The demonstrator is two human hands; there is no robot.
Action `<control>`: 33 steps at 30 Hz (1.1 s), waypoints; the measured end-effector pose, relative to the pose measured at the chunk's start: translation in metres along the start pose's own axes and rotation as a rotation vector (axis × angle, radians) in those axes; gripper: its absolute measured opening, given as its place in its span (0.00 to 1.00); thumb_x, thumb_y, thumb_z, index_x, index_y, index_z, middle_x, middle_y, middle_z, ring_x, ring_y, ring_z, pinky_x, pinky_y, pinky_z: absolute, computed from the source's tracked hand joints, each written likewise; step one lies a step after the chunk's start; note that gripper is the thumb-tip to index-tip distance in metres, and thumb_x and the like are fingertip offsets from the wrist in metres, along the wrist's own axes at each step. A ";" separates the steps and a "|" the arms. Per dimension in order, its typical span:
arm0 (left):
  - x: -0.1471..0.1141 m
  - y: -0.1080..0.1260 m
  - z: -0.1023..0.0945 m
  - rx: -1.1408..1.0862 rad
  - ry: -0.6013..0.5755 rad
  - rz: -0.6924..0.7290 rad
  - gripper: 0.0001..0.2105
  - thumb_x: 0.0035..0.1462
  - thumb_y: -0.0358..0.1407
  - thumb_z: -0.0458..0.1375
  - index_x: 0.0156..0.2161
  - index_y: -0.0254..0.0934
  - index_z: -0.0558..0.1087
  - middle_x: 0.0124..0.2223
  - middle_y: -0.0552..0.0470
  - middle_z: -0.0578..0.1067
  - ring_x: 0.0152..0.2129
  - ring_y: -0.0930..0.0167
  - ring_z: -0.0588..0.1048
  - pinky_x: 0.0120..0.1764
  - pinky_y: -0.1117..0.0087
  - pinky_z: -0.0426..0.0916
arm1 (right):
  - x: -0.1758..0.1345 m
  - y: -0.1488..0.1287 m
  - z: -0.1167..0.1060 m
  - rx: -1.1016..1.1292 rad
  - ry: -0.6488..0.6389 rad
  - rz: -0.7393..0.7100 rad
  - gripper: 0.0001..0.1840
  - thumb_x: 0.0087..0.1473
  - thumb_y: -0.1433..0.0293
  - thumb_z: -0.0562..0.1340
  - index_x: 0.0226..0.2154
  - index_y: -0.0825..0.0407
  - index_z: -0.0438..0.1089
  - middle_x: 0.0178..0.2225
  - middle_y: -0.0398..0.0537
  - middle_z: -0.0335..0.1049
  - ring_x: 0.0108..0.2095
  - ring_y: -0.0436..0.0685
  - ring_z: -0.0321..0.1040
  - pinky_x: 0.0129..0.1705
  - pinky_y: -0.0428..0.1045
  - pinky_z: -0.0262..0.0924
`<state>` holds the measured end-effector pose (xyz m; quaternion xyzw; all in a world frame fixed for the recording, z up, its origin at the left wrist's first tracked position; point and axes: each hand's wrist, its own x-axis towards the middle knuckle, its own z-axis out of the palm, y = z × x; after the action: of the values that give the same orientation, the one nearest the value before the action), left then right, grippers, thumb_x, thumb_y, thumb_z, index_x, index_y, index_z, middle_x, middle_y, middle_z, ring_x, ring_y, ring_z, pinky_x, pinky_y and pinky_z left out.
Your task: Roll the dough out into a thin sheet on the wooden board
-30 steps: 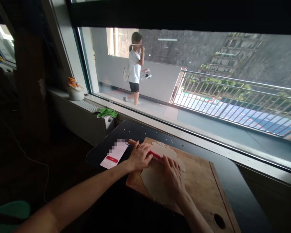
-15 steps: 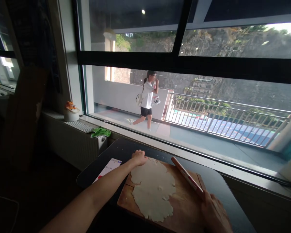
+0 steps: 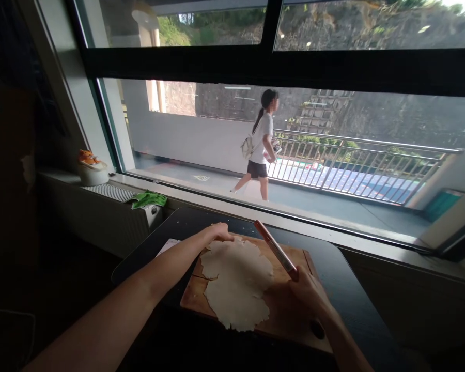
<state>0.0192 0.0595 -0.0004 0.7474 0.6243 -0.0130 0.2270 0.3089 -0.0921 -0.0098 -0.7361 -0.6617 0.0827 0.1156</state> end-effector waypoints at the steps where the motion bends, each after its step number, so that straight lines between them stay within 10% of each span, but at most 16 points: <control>1: 0.001 0.000 -0.001 -0.001 -0.026 -0.001 0.20 0.46 0.51 0.63 0.32 0.33 0.75 0.33 0.42 0.79 0.34 0.58 0.78 0.35 0.67 0.71 | -0.003 -0.003 0.000 0.018 -0.005 -0.034 0.15 0.51 0.66 0.59 0.41 0.46 0.76 0.40 0.53 0.76 0.38 0.64 0.74 0.36 0.53 0.62; 25: -0.008 0.007 -0.003 -0.159 -0.167 0.088 0.09 0.42 0.39 0.66 0.26 0.35 0.74 0.21 0.57 0.66 0.19 0.75 0.62 0.21 0.74 0.55 | -0.012 -0.026 -0.010 0.047 -0.136 0.107 0.13 0.55 0.68 0.57 0.41 0.51 0.72 0.34 0.50 0.74 0.36 0.58 0.70 0.34 0.49 0.54; 33: -0.009 0.011 -0.009 -0.231 -0.240 0.090 0.10 0.40 0.37 0.66 0.31 0.35 0.77 0.28 0.52 0.76 0.23 0.72 0.71 0.22 0.76 0.61 | -0.015 -0.025 -0.008 0.028 -0.102 0.098 0.11 0.55 0.67 0.58 0.39 0.51 0.72 0.33 0.49 0.74 0.33 0.56 0.69 0.32 0.48 0.51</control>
<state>0.0255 0.0525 0.0138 0.7367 0.5557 -0.0202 0.3848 0.2857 -0.1046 0.0044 -0.7607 -0.6289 0.1348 0.0877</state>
